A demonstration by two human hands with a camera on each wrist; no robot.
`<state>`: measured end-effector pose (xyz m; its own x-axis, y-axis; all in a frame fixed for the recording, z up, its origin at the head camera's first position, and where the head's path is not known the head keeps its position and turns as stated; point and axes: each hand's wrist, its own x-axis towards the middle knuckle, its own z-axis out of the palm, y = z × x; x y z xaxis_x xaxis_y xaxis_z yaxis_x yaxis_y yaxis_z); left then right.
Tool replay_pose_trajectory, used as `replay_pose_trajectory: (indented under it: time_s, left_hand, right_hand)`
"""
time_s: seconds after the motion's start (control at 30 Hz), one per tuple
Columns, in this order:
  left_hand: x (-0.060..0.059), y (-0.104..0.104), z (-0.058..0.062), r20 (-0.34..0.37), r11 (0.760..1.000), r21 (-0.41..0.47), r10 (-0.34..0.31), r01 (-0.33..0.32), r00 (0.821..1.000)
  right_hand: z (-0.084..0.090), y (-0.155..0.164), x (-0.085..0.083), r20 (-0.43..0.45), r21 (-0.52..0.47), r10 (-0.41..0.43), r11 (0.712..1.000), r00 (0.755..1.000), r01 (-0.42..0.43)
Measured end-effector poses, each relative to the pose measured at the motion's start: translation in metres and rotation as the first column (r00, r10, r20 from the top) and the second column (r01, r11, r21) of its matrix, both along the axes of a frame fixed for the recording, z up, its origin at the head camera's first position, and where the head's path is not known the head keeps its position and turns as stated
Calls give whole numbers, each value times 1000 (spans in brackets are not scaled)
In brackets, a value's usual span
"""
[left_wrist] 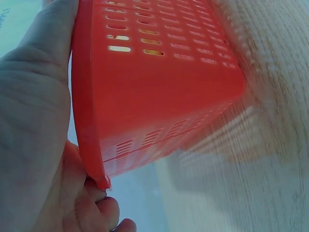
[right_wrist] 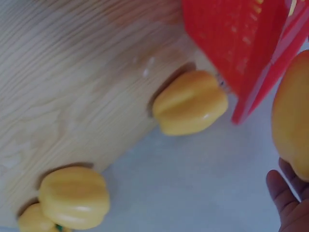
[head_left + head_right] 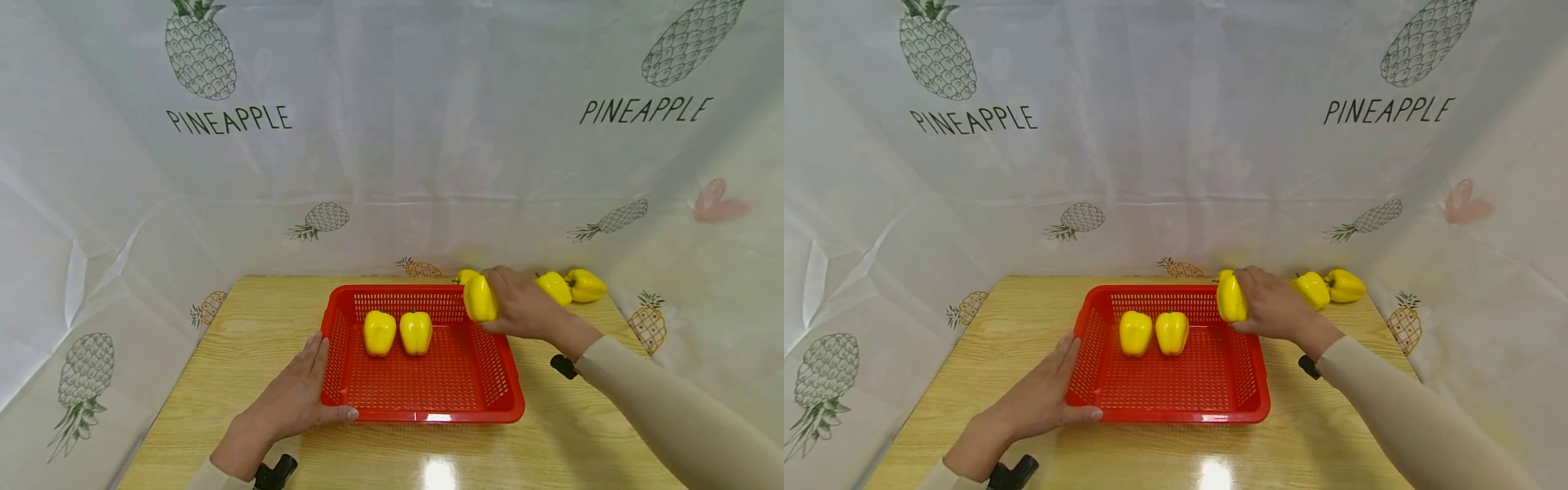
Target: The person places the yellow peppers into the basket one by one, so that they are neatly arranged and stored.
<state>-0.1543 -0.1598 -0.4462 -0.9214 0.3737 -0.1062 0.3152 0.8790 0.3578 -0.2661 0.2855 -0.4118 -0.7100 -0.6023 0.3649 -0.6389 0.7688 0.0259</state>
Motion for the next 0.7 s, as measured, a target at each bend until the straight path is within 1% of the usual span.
replay_pose_trajectory:
  time_s: [0.1,0.27,0.53,0.7]
  left_hand:
    - [0,0,0,2,1000,5,5,-5,1000]
    - [0,1,0,0,1000,8,10,-10,1000]
    - [-2,1,-2,-10,1000,5,10,-10,1000]
    - [-1,1,-2,-4,1000,6,16,-16,1000]
  right_hand:
    - [-2,-12,-1,-5,46,9,999,1000,-8]
    - [-8,-29,-1,46,116,-6,993,999,1]
    - [-19,-45,-2,92,165,-51,986,994,35]
    - [-28,-50,-2,102,201,-58,979,993,37]
